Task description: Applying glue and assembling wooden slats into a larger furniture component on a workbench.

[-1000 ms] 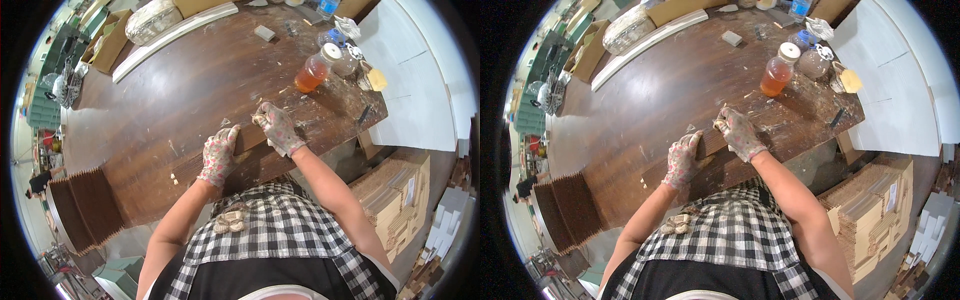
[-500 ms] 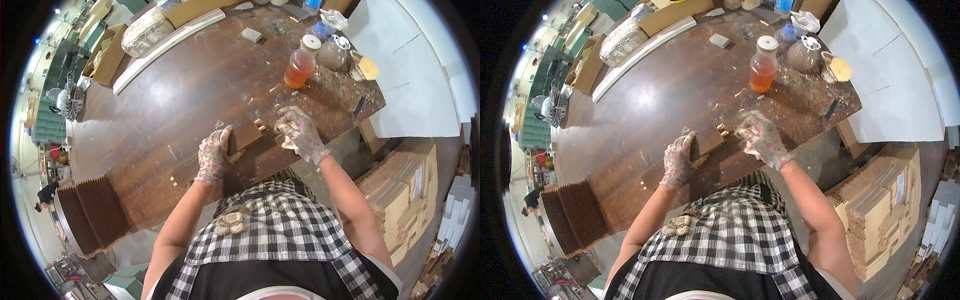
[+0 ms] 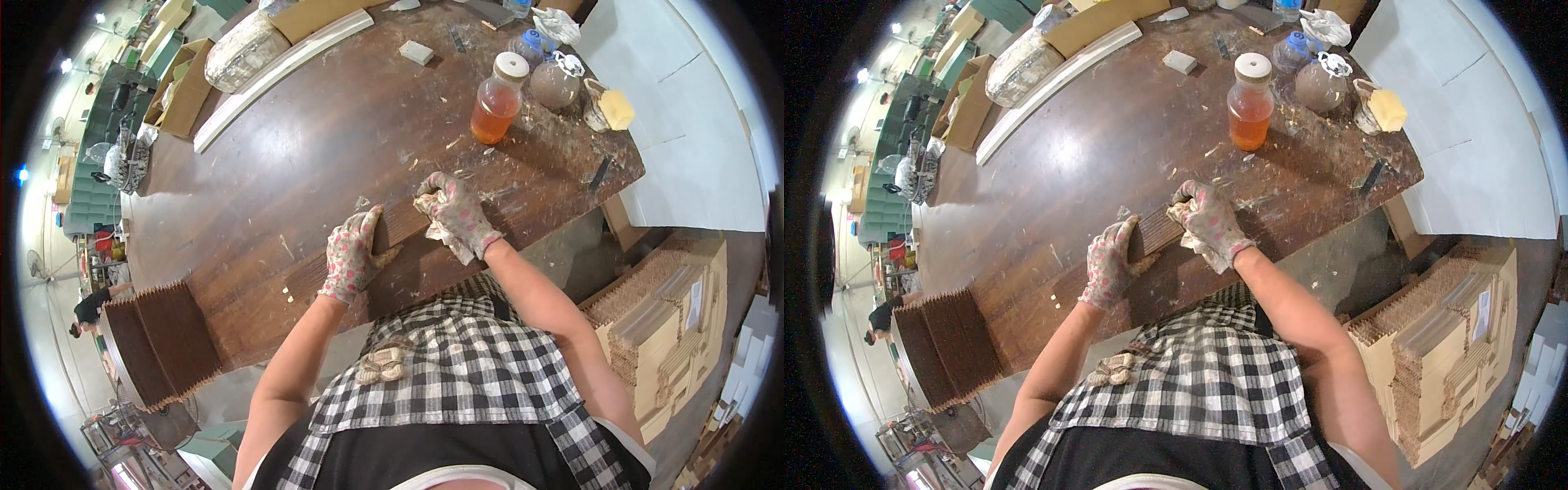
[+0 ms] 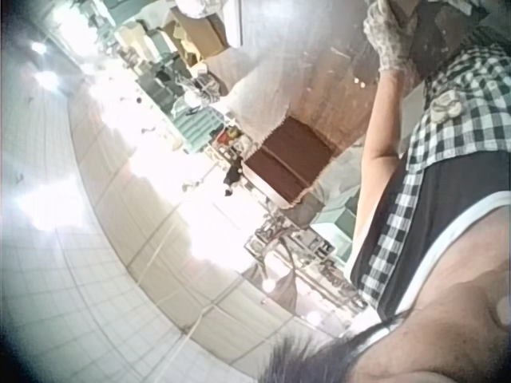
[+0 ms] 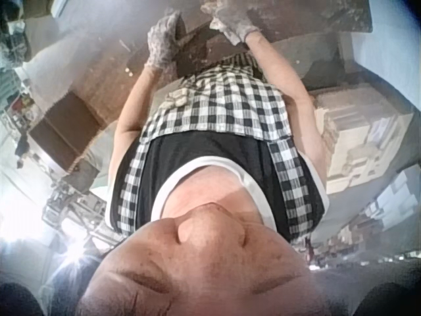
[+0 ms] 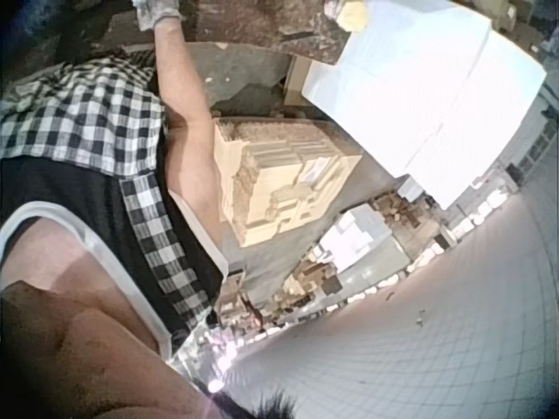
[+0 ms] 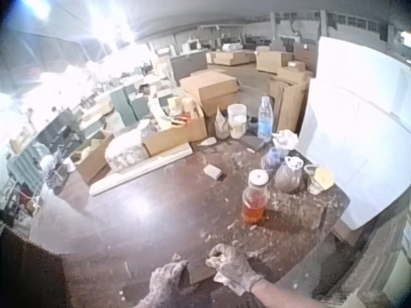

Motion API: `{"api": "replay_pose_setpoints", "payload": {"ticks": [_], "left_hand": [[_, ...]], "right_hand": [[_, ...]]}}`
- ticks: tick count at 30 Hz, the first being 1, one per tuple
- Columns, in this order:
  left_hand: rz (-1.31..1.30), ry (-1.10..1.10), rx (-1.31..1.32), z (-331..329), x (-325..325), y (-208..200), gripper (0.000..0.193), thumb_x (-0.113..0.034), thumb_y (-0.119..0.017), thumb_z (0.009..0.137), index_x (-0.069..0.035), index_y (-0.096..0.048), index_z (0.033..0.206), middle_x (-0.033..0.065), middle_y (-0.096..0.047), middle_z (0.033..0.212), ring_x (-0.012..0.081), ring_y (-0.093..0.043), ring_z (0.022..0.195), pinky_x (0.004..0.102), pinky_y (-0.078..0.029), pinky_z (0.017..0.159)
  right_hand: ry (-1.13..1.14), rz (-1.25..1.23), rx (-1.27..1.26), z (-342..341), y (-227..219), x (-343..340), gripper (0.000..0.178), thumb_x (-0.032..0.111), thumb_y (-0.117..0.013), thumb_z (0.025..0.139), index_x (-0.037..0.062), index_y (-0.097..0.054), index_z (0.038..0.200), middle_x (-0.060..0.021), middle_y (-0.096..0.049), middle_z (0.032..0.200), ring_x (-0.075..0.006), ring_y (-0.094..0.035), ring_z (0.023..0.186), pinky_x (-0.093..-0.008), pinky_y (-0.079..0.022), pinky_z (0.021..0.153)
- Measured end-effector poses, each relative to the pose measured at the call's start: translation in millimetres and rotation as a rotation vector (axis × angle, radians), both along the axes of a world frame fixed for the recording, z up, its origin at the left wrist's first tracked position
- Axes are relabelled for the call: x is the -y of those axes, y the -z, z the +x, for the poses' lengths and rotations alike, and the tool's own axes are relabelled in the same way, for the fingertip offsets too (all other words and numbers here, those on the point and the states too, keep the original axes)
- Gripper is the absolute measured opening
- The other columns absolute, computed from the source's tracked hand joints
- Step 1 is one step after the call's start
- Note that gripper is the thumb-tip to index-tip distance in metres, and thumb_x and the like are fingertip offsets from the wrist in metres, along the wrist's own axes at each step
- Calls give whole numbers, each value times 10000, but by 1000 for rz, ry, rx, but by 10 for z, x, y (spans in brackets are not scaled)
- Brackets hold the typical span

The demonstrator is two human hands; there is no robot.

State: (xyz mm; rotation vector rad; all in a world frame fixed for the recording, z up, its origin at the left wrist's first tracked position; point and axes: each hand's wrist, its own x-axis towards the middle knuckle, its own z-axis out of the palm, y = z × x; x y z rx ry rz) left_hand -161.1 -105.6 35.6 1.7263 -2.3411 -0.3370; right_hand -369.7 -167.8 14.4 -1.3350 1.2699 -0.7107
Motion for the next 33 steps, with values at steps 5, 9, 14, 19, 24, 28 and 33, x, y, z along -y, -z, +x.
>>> {"api": "replay_pose_setpoints", "payload": {"ticks": [5,9,14,19,24,28,33], "left_hand": [[7,-45,-7,-22,25,-51,691,-338,-787,732,-50,-515,1298,180,-612,1162,348,-598,1045,437,-474,902],[-10,-36,-5,-14,36,-13,701,-336,-790,726,-62,-509,1308,184,-610,1156,347,-599,1035,442,-473,893],[-16,-52,35,-16,-18,-64,706,-330,-787,724,-59,-504,1311,172,-606,1171,341,-593,1041,441,-471,887],[26,-20,28,-63,25,-71,689,-305,-780,721,-51,-508,1300,150,-606,1181,332,-571,1075,437,-461,902],[24,-42,25,-28,18,-61,677,-324,-776,726,-53,-515,1289,152,-609,1183,336,-580,1059,441,-462,897],[-1,-45,55,12,14,-8,695,-371,-770,728,-73,-508,1299,142,-604,1191,326,-586,1059,435,-468,892],[77,-103,83,-54,-5,-82,696,-383,-771,725,-90,-510,1299,130,-615,1161,323,-594,1027,443,-469,880]], "right_hand": [[25,-16,-141,117,-116,120,136,118,-692,790,48,-637,893,-106,-673,867,-246,-641,826,-369,-493,764],[51,-149,-168,148,-138,99,108,131,-676,801,59,-625,863,-121,-654,858,-289,-628,851,-404,-481,788],[-177,-115,-227,-12,-257,27,130,120,-645,836,11,-593,885,-162,-537,1048,-293,-561,1013,-402,-454,906],[-129,-238,-267,-114,34,-39,118,136,-649,847,29,-598,858,-138,-548,1034,-272,-575,983,-381,-462,929],[-13,53,-90,82,-286,127,113,96,-693,808,29,-602,818,-145,-557,1033,-292,-599,903,-401,-482,842],[-23,-153,-174,108,-143,76,98,85,-673,821,31,-591,821,-150,-538,1007,-302,-588,880,-401,-472,805],[-101,-32,-202,6,-320,-9,106,82,-688,809,30,-596,821,-147,-525,1019,-300,-552,1005,-393,-448,889]]}}
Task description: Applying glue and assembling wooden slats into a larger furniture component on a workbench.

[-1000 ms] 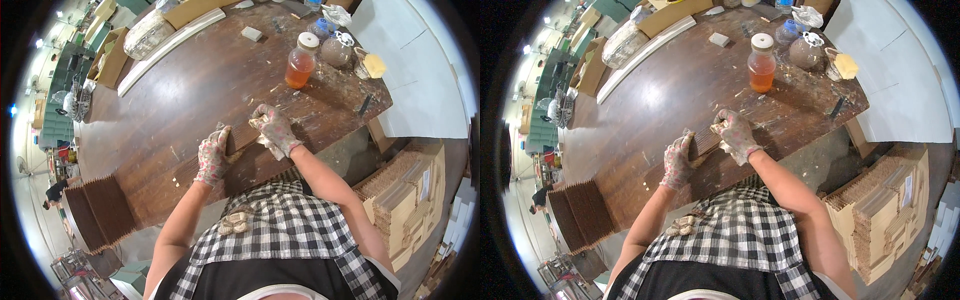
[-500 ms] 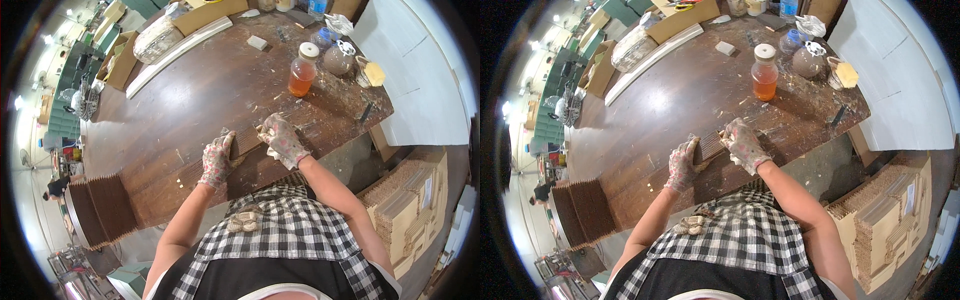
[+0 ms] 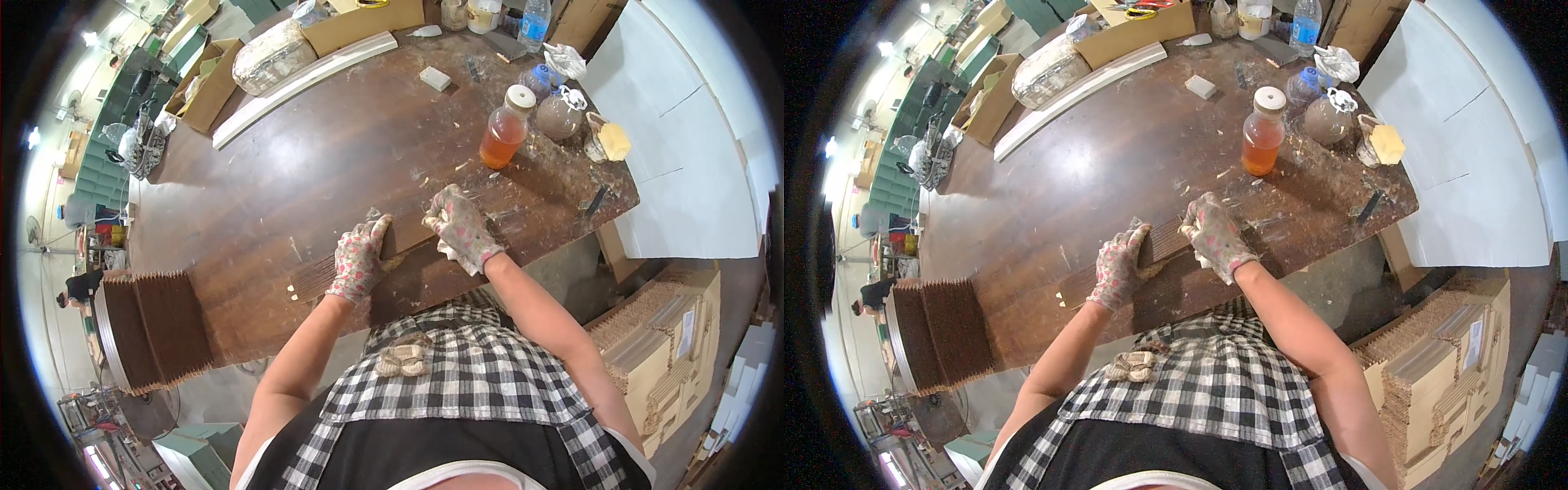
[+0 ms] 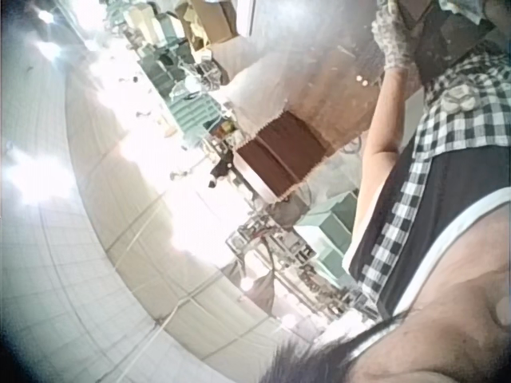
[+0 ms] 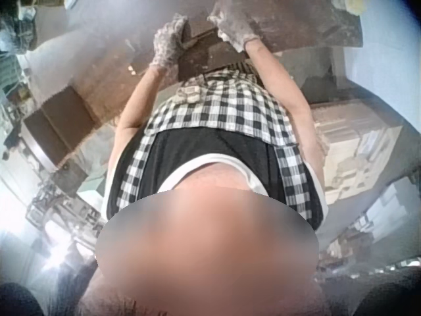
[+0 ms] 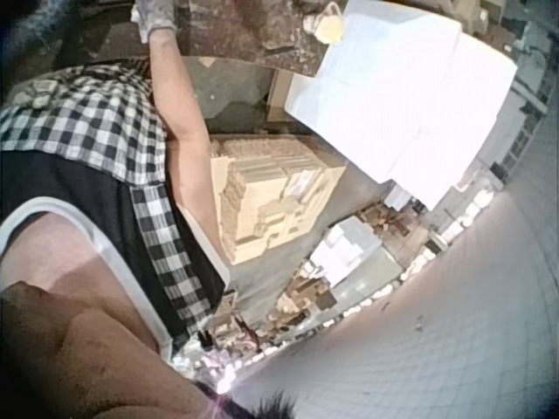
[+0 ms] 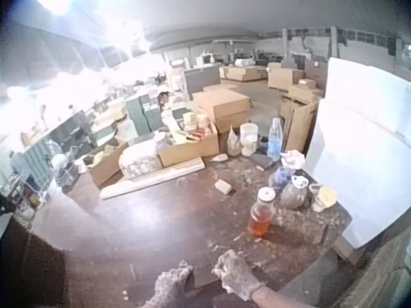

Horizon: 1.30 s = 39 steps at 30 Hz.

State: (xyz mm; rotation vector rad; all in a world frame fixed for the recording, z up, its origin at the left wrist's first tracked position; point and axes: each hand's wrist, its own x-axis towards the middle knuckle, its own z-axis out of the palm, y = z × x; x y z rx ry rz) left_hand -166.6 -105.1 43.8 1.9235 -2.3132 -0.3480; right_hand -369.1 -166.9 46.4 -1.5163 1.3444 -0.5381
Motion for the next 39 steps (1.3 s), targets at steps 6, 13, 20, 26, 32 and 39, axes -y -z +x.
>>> {"api": "replay_pose_setpoints", "payload": {"ticks": [6,13,20,26,32,39], "left_hand": [[-52,31,-32,61,-24,81,736,-372,-796,694,-111,-498,1315,133,-620,1110,309,-601,990,435,-482,850],[-35,68,-50,51,26,21,735,-326,-804,687,-102,-492,1314,144,-622,1135,307,-606,1003,423,-488,851],[-51,46,-30,64,-1,81,713,-318,-802,694,-75,-509,1297,160,-593,1227,328,-589,1069,434,-480,886],[-80,58,-57,66,13,69,728,-367,-785,720,-66,-496,1316,155,-583,1249,317,-568,1117,440,-459,921],[-360,164,-188,-59,12,-88,800,-437,-765,742,-26,-434,1343,183,-530,1276,336,-534,1134,449,-422,971],[536,-142,-1439,-835,262,-206,326,-121,-618,918,-22,-524,1214,60,-584,1112,122,-566,984,276,-509,837]], "right_hand": [[-78,-120,46,-32,136,-41,127,109,-702,811,34,-602,828,-138,-546,1013,-295,-567,981,-383,-459,910],[158,-179,-11,123,263,36,162,153,-693,823,41,-576,812,-130,-597,856,-289,-594,842,-388,-458,791],[288,-22,63,316,172,155,34,83,-582,852,62,-559,865,-72,-614,737,-165,-597,627,-318,-478,564],[445,0,498,-225,267,-91,77,46,-602,859,68,-585,931,-34,-606,876,-115,-581,763,-256,-511,640],[593,131,641,-620,297,-332,88,0,-610,862,67,-596,916,-16,-618,846,-80,-566,694,-222,-469,553],[251,42,582,-490,-99,-478,217,18,-554,881,49,-545,1096,-74,-575,1020,-140,-576,905,-291,-500,838]]}}
